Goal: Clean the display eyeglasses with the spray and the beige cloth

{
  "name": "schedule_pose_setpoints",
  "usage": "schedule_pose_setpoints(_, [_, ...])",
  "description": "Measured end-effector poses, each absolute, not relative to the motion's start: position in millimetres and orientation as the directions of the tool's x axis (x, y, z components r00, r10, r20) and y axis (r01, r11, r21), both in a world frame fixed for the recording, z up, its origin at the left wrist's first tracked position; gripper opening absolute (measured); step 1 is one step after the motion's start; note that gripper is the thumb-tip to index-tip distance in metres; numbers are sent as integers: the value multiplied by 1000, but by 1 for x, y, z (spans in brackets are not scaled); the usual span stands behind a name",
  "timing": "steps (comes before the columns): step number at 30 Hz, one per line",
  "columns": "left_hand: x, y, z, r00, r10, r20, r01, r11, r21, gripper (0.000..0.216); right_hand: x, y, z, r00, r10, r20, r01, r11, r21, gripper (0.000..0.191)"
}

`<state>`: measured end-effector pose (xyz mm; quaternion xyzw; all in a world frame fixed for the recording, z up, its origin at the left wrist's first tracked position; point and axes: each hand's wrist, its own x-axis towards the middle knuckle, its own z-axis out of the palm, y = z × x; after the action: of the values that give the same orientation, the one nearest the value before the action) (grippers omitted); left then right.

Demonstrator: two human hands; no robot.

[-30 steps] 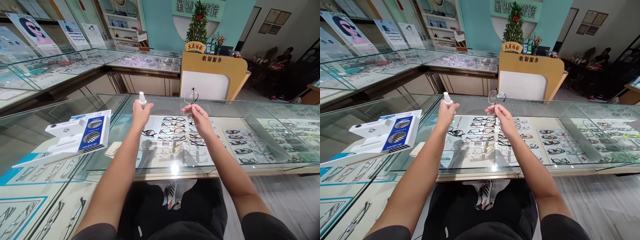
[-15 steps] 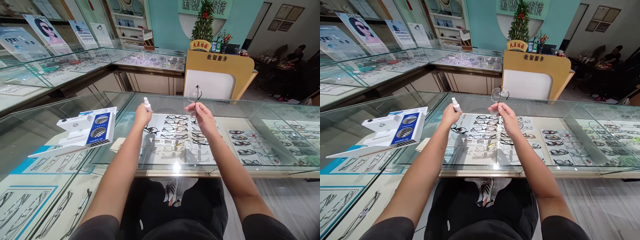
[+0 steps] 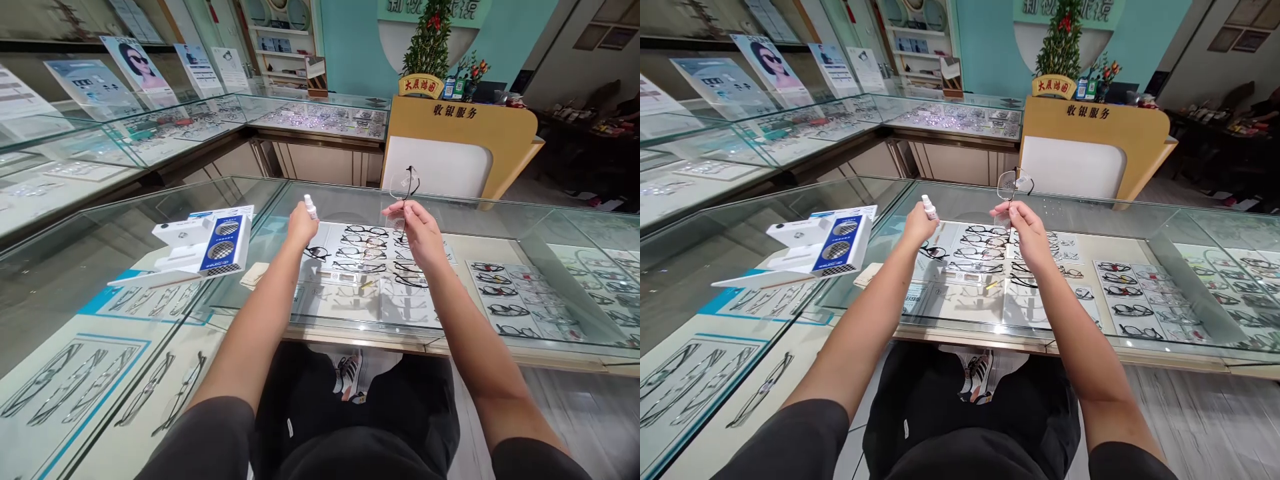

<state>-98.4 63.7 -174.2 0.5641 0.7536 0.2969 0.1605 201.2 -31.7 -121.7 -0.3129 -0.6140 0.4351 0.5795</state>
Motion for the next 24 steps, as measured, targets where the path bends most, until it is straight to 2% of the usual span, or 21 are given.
schedule_pose_setpoints(3, [-94, 60, -170, -333, 937, 107, 735, 187, 652, 60, 202, -31, -123, -131, 892, 432, -101, 421, -901, 36])
schedule_pose_setpoints(6, [-95, 39, -150, -395, 895, 208, 713, 156, 683, 84, 203, -29, -124, -126, 890, 438, -92, 429, -899, 35])
schedule_pose_setpoints(7, [-97, 27, -141, -400, 880, 256, 716, 126, 687, 84, 203, -29, -125, -126, 889, 441, -91, 432, -897, 34])
schedule_pose_setpoints(9, [-105, -6, -125, -328, 885, 331, 747, 29, 664, 64, 204, -29, -125, -132, 883, 451, -93, 442, -892, 33])
schedule_pose_setpoints(11, [-118, -45, -114, -231, 937, 261, 797, 28, 604, 35, 205, -30, -125, -138, 876, 462, -94, 453, -886, 33])
schedule_pose_setpoints(13, [-136, -81, -114, -242, 963, 116, 874, 164, 458, 15, 205, -31, -125, -141, 871, 470, -80, 464, -883, 35])
schedule_pose_setpoints(15, [-155, -108, -124, -296, 955, -16, 908, 286, 306, 14, 204, -32, -124, -143, 868, 475, -60, 472, -880, 37])
schedule_pose_setpoints(17, [-172, -125, -140, -358, 932, -49, 911, 360, 201, 34, 203, -32, -124, -152, 866, 477, -55, 474, -879, 39])
schedule_pose_setpoints(19, [-185, -133, -156, -359, 933, -35, 910, 358, 210, 38, 202, -33, -125, -163, 865, 475, -57, 473, -879, 39])
schedule_pose_setpoints(24, [-198, -139, -177, -315, 949, 24, 873, 280, 400, 33, 201, -30, -130, -174, 865, 471, -54, 469, -881, 38])
